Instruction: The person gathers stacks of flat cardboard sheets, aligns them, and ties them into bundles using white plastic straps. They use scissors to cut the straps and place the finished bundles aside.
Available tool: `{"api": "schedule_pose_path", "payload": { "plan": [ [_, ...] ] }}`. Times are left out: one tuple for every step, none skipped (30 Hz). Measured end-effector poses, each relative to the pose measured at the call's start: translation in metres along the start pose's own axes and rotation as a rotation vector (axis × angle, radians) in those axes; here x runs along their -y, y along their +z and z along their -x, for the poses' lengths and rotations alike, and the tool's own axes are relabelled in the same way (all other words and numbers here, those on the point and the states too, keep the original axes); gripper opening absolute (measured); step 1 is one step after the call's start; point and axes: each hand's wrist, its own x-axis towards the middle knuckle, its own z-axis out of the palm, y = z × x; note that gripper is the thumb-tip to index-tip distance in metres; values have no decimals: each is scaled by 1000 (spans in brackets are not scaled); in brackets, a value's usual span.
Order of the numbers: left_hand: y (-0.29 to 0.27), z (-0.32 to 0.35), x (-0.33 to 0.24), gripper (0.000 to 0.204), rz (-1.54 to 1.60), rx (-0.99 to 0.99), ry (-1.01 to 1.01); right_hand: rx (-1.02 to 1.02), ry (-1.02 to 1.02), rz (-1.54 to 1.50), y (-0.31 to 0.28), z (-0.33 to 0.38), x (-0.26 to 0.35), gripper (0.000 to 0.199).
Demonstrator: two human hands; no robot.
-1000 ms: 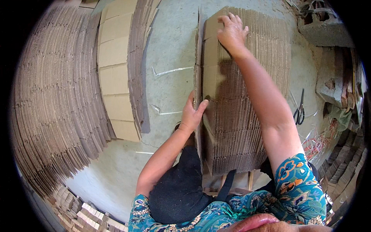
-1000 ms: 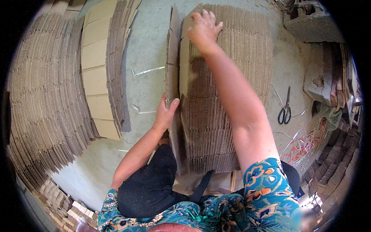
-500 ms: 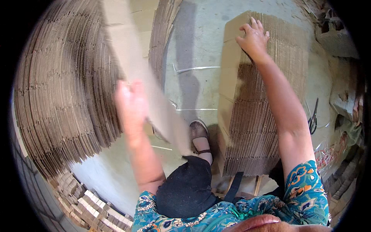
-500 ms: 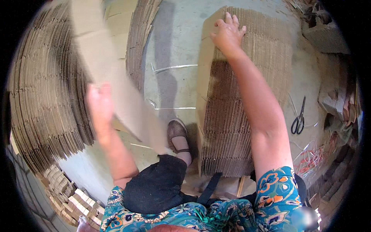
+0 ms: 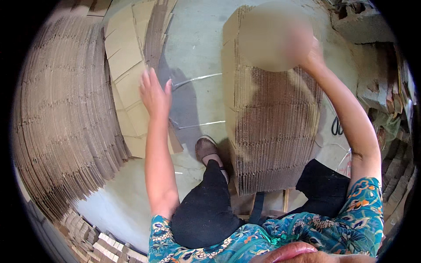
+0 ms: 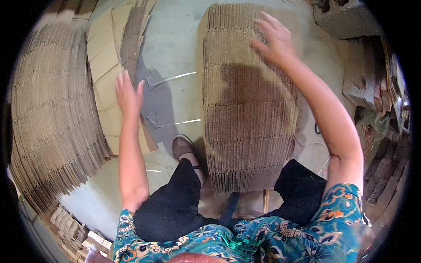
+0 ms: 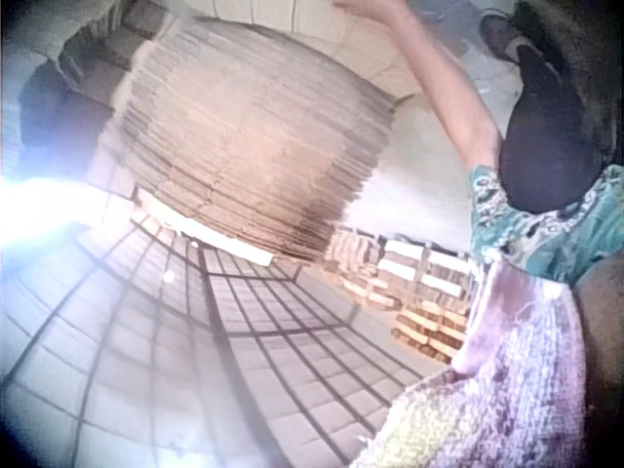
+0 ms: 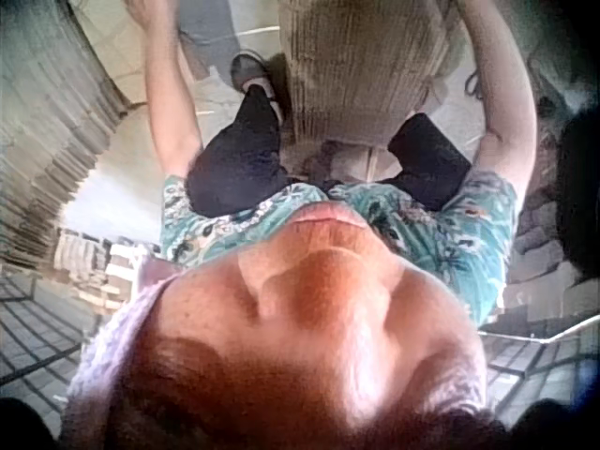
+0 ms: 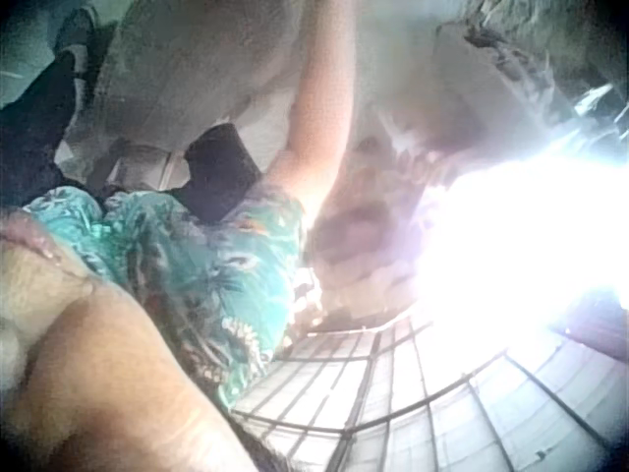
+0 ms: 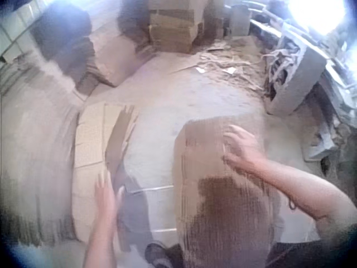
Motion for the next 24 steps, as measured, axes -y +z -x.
{"api": "schedule_pose_path", "payload": {
  "plan": [
    [2,9,-10,71,221,6,24,-30,31,-21,-19,26,-20,54],
    [4,23,-25,71,440,21,54,-39,130,-54,-24,55,-46,59],
    [4,39,-48,75,648,194,3,-46,235,-77,-25,89,-71,64],
    [2,56,-71,80,845,367,-54,97,451,-181,-28,120,-87,68],
    [3,75,-90,87,956,505,-98,238,662,-294,-27,147,-94,73],
    [9,94,-107,94,1069,652,-143,256,788,-476,-18,174,-94,75],
    [14,107,-114,98,1155,705,-208,280,909,-671,-9,199,-88,77],
    [20,123,-119,101,1238,761,-281,355,1005,-785,-8,215,-70,77],
    [23,134,-122,105,1321,813,-354,427,1099,-900,-7,221,-47,77],
    [27,140,-126,104,1321,824,-344,536,921,-830,-5,221,-34,77],
    [30,142,-129,104,1324,830,-329,633,738,-756,-4,218,-21,76],
    [30,142,-125,104,1312,824,-326,705,610,-814,-13,197,2,75],
    [23,139,-127,96,1396,867,-421,768,492,-860,-28,182,17,74],
    [23,133,-126,85,1567,939,-558,730,503,-796,-22,184,25,74],
    [23,130,-123,81,1624,960,-601,684,503,-733,-10,184,30,73],
    [22,130,-121,77,1679,980,-645,639,503,-671,-4,185,29,73],
    [18,129,-122,73,1684,939,-616,629,457,-736,-4,184,28,74],
    [14,129,-126,69,1688,899,-586,619,410,-800,-4,185,26,75],
    [12,127,-130,65,1692,859,-557,608,363,-864,-3,185,24,76],
    [8,125,-135,66,1688,837,-560,572,321,-898,4,187,20,78],
    [5,125,-142,66,1691,827,-569,543,289,-925,12,191,13,79],
    [5,124,-147,67,1693,818,-577,514,258,-950,20,196,6,80],
    [7,123,-147,67,1629,814,-523,542,275,-954,17,196,4,80],
    [10,121,-145,68,1564,810,-469,570,294,-958,14,195,1,81]
  ]
}}
